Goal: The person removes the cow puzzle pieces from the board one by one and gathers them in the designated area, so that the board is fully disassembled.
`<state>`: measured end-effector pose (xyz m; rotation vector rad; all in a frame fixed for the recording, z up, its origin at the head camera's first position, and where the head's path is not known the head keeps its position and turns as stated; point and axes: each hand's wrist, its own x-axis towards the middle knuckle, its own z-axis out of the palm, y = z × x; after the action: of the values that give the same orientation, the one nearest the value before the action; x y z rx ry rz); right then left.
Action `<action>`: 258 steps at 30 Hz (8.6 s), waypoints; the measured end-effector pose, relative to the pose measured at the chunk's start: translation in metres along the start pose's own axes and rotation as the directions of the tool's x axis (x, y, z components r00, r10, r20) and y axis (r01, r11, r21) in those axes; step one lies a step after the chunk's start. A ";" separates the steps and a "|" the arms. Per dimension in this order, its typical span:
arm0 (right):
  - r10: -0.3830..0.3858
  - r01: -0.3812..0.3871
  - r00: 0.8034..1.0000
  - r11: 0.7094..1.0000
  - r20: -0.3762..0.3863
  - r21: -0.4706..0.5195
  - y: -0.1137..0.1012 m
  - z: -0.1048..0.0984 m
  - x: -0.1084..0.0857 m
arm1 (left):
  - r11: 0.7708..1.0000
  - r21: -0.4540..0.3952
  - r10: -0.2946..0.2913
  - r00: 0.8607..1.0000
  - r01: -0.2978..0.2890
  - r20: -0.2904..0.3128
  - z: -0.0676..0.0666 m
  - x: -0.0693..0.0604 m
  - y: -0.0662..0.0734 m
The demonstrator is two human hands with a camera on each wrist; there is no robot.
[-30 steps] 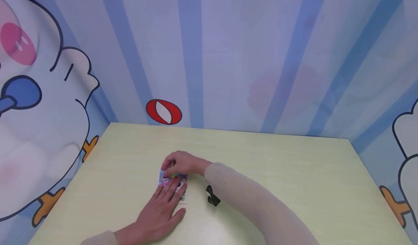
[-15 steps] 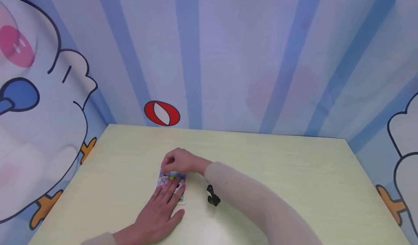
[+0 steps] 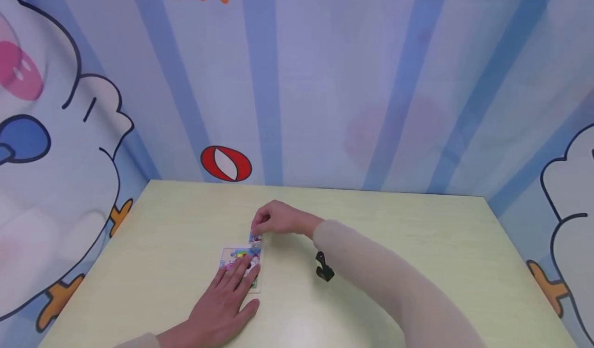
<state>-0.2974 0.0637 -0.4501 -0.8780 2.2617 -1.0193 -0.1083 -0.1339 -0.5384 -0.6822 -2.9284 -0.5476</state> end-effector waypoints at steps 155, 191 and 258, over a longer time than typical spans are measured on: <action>-0.112 0.179 0.965 0.941 0.237 -0.286 -0.008 0.041 0.038 | 0.995 0.041 0.084 0.993 -0.087 0.084 0.001 0.011 0.007; -0.125 0.170 0.968 0.965 0.217 -0.200 -0.017 0.051 0.043 | 0.997 0.015 0.074 0.992 -0.076 0.104 -0.014 0.010 0.014; -0.056 0.060 0.998 0.992 0.034 -0.113 0.006 -0.027 -0.042 | 0.993 0.054 0.102 0.993 -0.104 0.051 0.003 0.010 0.007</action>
<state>-0.2894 0.1096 -0.4309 -1.0061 2.2992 -0.9019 -0.1145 -0.1226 -0.5372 -0.8457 -2.9198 -0.4425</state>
